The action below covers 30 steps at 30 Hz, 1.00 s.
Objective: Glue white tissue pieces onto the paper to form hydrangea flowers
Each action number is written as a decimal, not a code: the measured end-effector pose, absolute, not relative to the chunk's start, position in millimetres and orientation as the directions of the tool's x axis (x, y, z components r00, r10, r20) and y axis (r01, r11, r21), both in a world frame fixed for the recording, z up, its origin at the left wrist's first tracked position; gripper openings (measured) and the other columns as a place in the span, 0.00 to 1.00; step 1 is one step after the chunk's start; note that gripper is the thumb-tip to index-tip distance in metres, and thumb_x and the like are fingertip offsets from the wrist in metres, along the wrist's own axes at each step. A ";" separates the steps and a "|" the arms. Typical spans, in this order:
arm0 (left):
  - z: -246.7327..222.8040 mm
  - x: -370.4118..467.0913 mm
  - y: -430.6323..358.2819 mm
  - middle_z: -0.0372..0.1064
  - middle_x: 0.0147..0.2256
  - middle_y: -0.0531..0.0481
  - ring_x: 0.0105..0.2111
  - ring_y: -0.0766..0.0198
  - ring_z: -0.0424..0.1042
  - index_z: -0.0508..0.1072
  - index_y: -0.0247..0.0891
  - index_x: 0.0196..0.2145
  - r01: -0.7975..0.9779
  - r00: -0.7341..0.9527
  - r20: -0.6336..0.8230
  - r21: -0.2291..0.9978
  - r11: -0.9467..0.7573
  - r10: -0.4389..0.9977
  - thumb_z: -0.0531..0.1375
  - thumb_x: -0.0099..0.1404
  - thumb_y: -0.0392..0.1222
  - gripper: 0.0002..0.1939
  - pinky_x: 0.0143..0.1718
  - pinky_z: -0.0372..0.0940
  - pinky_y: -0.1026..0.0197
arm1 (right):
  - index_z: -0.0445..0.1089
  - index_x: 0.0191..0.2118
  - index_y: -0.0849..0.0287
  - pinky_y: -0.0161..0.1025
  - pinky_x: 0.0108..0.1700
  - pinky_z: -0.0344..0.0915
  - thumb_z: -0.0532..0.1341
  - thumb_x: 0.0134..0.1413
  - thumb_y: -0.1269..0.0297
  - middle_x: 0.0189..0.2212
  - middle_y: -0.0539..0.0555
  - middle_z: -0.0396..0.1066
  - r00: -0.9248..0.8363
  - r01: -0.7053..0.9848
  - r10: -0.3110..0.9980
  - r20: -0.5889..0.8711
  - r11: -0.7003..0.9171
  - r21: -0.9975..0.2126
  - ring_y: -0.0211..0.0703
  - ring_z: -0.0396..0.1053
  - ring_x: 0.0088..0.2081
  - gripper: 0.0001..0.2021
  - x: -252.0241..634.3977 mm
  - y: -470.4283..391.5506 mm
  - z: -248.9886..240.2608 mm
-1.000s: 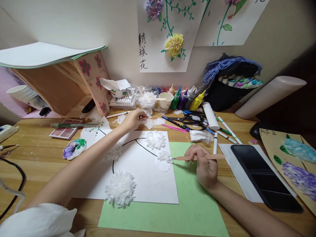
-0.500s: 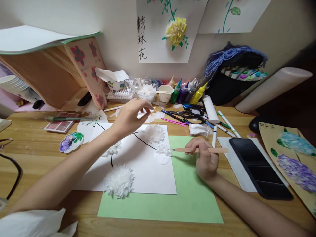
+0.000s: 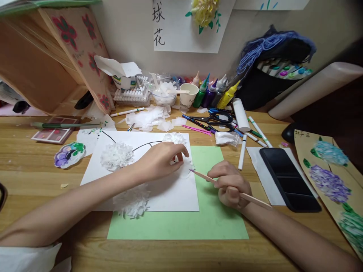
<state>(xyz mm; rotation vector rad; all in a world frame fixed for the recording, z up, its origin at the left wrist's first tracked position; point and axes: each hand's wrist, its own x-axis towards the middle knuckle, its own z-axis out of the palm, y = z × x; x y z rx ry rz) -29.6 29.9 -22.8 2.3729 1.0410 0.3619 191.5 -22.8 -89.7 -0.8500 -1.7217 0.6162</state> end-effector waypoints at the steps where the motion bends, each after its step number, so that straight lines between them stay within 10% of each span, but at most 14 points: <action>1: -24.3 -28.8 30.3 0.71 0.30 0.52 0.31 0.66 0.68 0.69 0.39 0.39 0.608 0.671 0.047 0.535 -0.586 0.740 0.55 0.59 0.34 0.10 0.31 0.61 0.63 | 0.62 0.24 0.53 0.42 0.26 0.60 0.49 0.56 0.49 0.19 0.50 0.68 -0.250 0.243 0.730 0.636 0.683 -0.689 0.41 0.63 0.22 0.17 190.2 -21.8 -86.9; 11: -30.1 -23.8 30.1 0.72 0.30 0.52 0.31 0.65 0.68 0.68 0.37 0.38 0.628 0.656 0.133 0.449 -0.636 0.743 0.55 0.58 0.31 0.09 0.30 0.61 0.63 | 0.61 0.35 0.58 0.39 0.30 0.61 0.47 0.58 0.71 0.25 0.54 0.66 -0.473 0.297 0.541 0.695 0.841 -0.452 0.41 0.62 0.28 0.07 172.8 -11.0 -71.4; 30: -38.2 -57.6 28.0 0.68 0.29 0.48 0.29 0.61 0.64 0.70 0.37 0.29 0.695 0.689 -0.034 0.311 -0.648 0.724 0.57 0.56 0.33 0.03 0.29 0.54 0.61 | 0.61 0.31 0.56 0.39 0.32 0.61 0.47 0.61 0.70 0.26 0.51 0.64 -0.257 0.431 0.862 0.437 0.507 -0.746 0.39 0.63 0.29 0.10 167.6 -12.3 -81.9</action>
